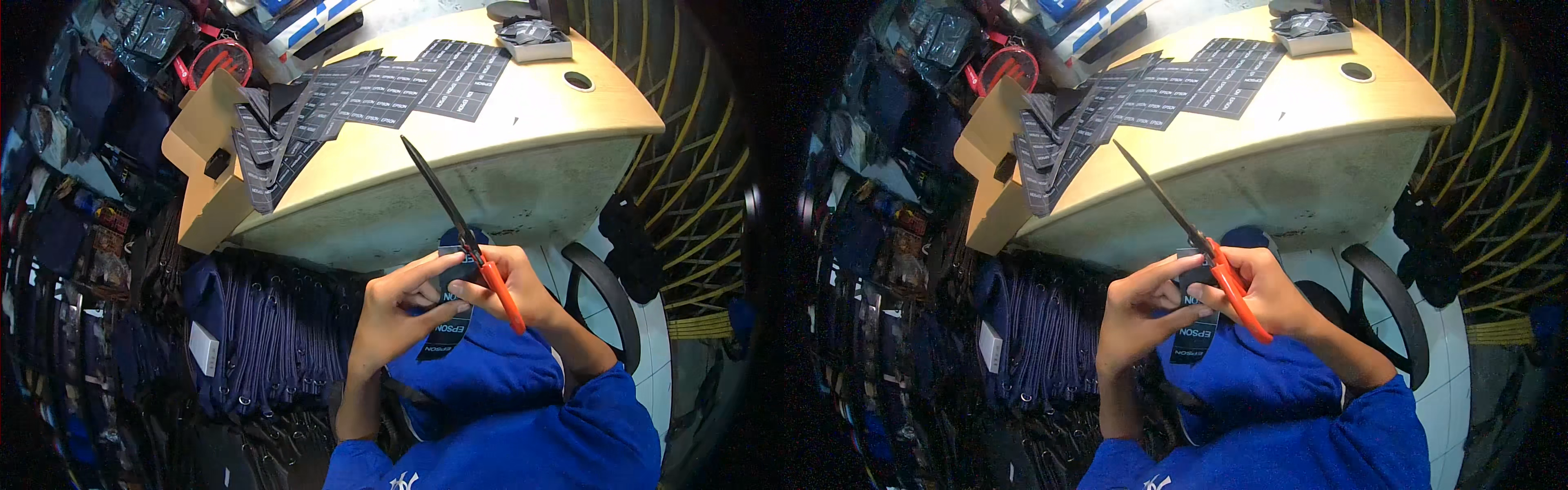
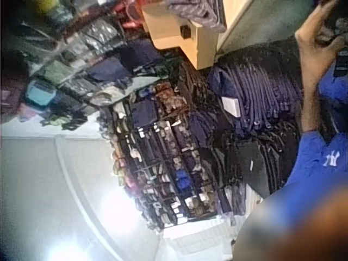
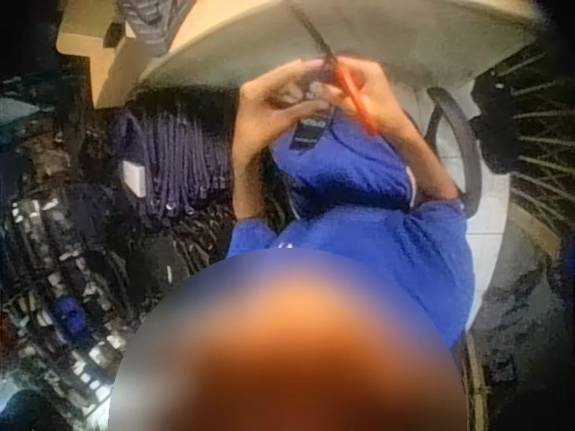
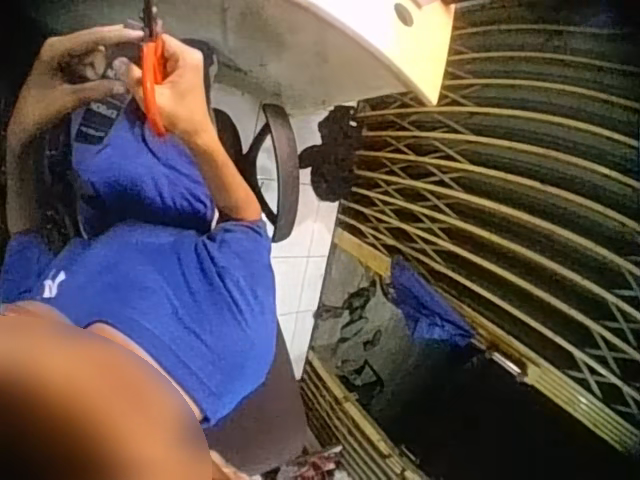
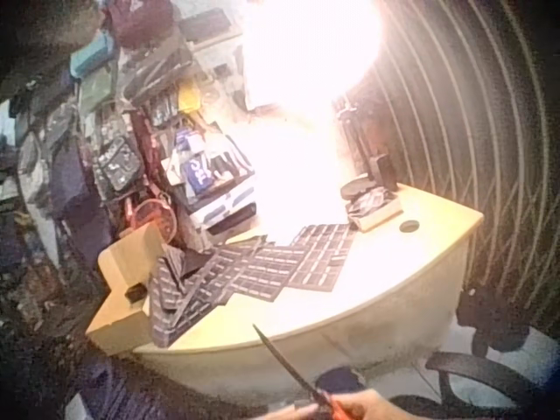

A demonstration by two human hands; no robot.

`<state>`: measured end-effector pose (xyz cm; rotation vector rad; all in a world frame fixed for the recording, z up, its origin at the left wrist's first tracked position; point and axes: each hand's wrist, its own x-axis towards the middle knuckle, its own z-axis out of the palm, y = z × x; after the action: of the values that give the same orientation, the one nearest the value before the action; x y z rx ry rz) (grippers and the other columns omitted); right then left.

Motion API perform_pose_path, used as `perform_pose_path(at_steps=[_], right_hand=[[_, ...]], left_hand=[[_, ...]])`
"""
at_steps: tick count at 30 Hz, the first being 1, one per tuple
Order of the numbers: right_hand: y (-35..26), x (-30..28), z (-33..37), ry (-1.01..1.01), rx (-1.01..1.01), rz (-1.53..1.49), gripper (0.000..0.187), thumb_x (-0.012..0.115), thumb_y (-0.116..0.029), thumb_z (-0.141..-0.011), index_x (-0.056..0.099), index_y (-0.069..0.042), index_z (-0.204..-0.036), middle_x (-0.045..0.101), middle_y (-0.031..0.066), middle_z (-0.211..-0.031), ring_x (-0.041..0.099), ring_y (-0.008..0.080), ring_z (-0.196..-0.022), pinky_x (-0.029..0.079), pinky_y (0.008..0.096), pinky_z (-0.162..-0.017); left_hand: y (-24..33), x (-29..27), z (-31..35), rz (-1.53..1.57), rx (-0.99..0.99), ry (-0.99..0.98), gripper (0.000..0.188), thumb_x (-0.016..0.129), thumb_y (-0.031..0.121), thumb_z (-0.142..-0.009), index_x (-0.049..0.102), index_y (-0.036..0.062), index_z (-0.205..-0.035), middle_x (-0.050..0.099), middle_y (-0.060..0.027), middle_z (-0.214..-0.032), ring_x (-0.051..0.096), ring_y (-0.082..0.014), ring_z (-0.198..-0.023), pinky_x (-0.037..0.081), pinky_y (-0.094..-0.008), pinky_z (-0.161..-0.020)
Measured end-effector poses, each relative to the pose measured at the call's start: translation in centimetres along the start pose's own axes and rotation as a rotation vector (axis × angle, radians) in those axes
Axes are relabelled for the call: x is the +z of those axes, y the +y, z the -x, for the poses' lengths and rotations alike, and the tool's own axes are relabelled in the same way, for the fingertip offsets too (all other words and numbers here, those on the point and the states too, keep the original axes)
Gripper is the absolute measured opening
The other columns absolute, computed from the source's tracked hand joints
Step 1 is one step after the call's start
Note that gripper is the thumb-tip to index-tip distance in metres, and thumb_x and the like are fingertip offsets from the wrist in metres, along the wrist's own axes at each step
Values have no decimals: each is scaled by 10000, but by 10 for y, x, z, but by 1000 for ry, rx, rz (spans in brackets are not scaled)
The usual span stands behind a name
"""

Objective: Cutting individual clothing or product labels from a larger printed sheet using orange-handled scissors.

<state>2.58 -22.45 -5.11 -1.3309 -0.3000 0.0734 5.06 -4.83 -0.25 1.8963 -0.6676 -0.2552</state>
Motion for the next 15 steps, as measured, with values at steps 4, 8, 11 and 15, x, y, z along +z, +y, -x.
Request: perform_pose_path(at_steps=[4,8,11,15], right_hand=[[-3,-1,-9,51,-57,-44,174,625,-51,-831,582,10,-989,529,-46,-755,455,19,-677,363,191,-566],[-4,-20,-27,158,-182,44,217,661,-134,-828,588,8,-975,504,-60,-740,427,11,-669,365,184,-567],[-13,-33,-50,306,-253,11,194,674,-164,-826,595,0,-892,547,-37,-710,486,35,-640,409,193,-592],[-26,-62,-79,454,-181,74,198,675,-147,-822,604,24,-891,618,28,-746,563,74,-673,451,209,-639]], left_hand=[[-3,2,-12,46,12,50,512,737,-56,-651,614,39,-1138,608,-13,-833,407,8,-576,388,-156,-537],[-2,-2,-42,48,85,53,505,736,-38,-662,610,45,-1144,577,23,-716,422,12,-566,366,-151,-510],[10,-9,-84,-88,127,37,450,725,-2,-692,612,32,-1126,533,46,-587,467,1,-535,376,-168,-476],[3,-14,-160,113,252,29,418,719,18,-704,600,-18,-1104,670,-83,-791,637,-99,-660,479,-199,-551]])
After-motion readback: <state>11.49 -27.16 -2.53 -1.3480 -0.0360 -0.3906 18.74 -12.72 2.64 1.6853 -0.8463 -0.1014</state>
